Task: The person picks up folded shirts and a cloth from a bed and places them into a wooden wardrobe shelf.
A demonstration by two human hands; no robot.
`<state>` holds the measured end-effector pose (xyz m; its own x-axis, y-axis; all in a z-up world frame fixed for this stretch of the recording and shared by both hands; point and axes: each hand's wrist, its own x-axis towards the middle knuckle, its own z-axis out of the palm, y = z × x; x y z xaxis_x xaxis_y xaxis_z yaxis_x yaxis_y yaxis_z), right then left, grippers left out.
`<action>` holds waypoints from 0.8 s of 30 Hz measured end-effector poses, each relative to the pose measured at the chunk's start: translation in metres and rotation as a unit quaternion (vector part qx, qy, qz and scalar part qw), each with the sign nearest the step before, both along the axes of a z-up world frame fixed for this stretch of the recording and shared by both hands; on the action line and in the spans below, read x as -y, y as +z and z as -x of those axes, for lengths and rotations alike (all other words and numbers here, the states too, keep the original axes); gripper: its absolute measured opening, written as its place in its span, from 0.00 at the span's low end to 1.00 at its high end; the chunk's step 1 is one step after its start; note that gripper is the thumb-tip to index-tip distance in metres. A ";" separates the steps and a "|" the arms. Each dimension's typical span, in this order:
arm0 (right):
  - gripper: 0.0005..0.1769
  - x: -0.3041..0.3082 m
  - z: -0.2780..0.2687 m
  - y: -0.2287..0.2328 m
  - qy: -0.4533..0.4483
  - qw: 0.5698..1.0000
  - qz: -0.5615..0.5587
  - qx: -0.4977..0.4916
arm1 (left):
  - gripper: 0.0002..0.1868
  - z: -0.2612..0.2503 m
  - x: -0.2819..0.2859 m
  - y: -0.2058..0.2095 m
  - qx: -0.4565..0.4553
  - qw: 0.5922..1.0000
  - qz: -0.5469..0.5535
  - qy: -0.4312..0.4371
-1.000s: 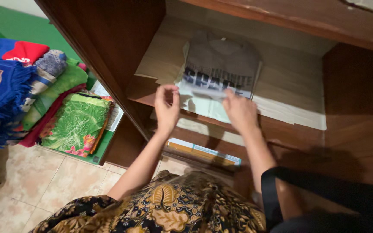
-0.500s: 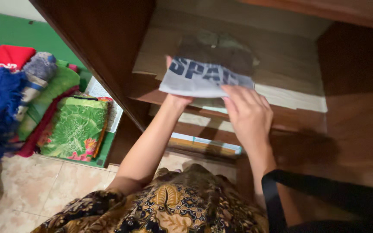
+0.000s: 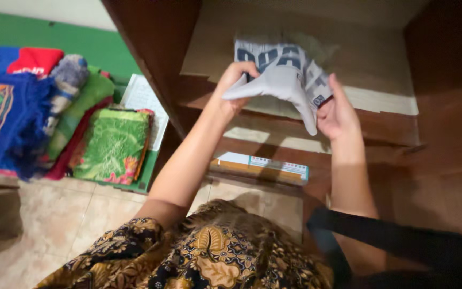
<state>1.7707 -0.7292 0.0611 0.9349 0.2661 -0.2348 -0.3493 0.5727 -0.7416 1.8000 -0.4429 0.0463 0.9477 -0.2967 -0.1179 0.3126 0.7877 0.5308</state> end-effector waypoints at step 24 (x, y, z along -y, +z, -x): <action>0.33 -0.014 0.146 -0.161 0.105 0.985 0.131 -0.044 | 0.14 0.229 -0.065 -0.196 -0.279 0.959 -0.057 0.000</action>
<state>1.6245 -0.7152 -0.0999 0.8385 0.3709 -0.3992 -0.5094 0.2735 -0.8159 1.5709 -0.3777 -0.1493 0.7281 -0.2513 -0.6378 0.5728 0.7341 0.3647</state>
